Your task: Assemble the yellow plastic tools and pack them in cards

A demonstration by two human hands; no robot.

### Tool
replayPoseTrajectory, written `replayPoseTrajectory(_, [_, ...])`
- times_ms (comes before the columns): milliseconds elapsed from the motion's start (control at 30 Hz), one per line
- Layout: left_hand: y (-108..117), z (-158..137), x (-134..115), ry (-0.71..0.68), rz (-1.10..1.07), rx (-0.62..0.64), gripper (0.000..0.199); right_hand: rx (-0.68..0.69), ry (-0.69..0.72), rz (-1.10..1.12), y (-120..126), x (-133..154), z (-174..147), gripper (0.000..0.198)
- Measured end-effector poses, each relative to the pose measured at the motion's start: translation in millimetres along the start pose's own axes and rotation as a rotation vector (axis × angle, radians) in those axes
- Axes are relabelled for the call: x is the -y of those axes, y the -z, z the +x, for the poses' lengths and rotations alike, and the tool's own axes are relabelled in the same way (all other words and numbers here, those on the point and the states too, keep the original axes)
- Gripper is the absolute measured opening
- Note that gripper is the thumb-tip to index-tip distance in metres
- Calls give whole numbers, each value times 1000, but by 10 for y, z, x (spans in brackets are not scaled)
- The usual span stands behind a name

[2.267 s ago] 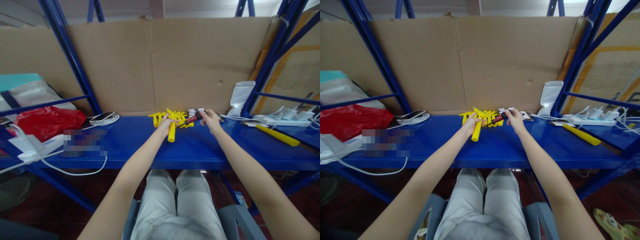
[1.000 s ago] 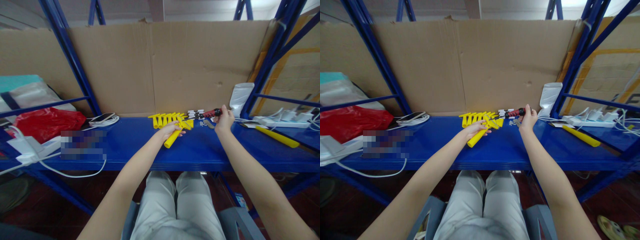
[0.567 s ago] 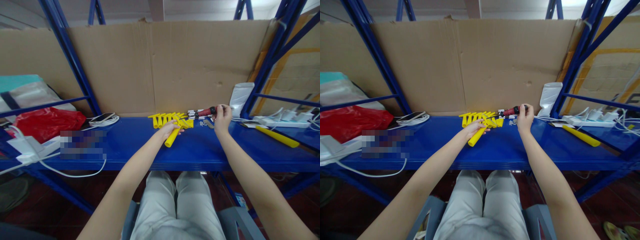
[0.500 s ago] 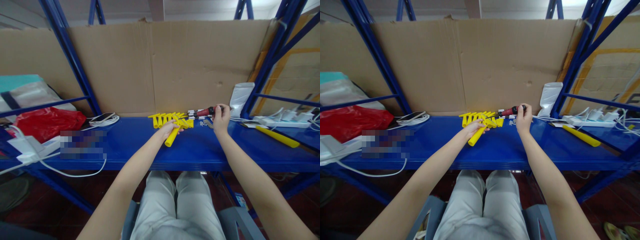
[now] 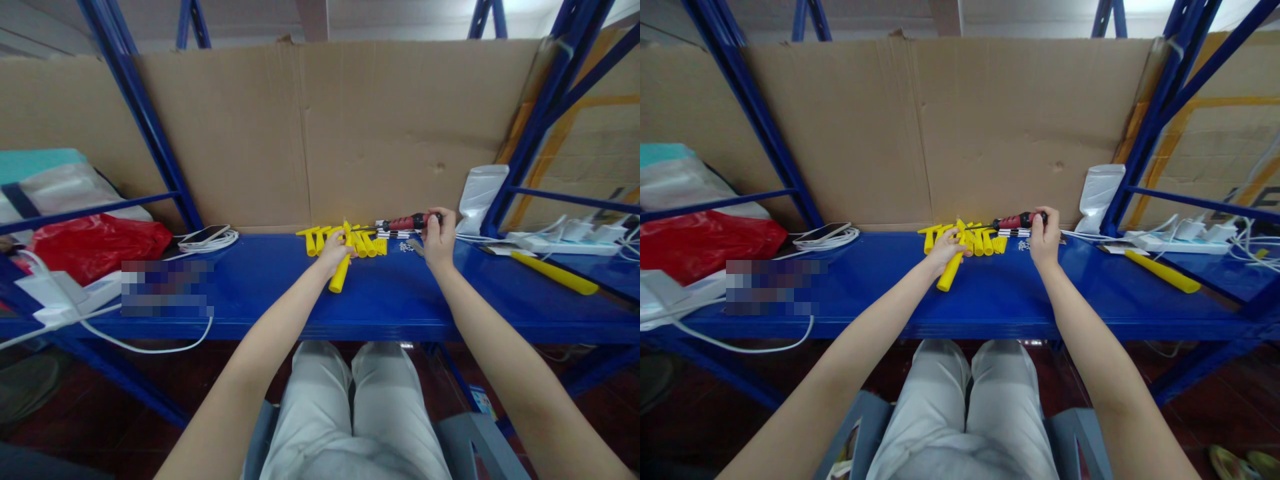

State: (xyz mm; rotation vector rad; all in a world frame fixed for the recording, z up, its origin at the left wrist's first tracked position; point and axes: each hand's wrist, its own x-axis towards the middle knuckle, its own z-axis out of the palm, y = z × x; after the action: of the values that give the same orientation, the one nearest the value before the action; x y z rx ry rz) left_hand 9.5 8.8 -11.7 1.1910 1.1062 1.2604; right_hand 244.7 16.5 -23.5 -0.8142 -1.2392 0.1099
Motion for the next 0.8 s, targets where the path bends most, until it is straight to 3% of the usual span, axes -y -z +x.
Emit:
replayPoseTrajectory(200, [9, -1, -10, -9, 24, -35, 69, -57, -110, 187, -53, 44, 45, 43])
replayPoseTrajectory(367, [9, -1, -7, -8, 37, -58, 67, 9, -314, 357, -54, 155, 80, 47])
replayPoseTrajectory(533, [38, 39, 2, -16, 22, -68, 66, 114, -505, 490, -55, 256, 95, 34])
replayPoseTrajectory(800, [47, 60, 12, -15, -10, -91, 74, 106, -548, 487, -43, 269, 80, 47])
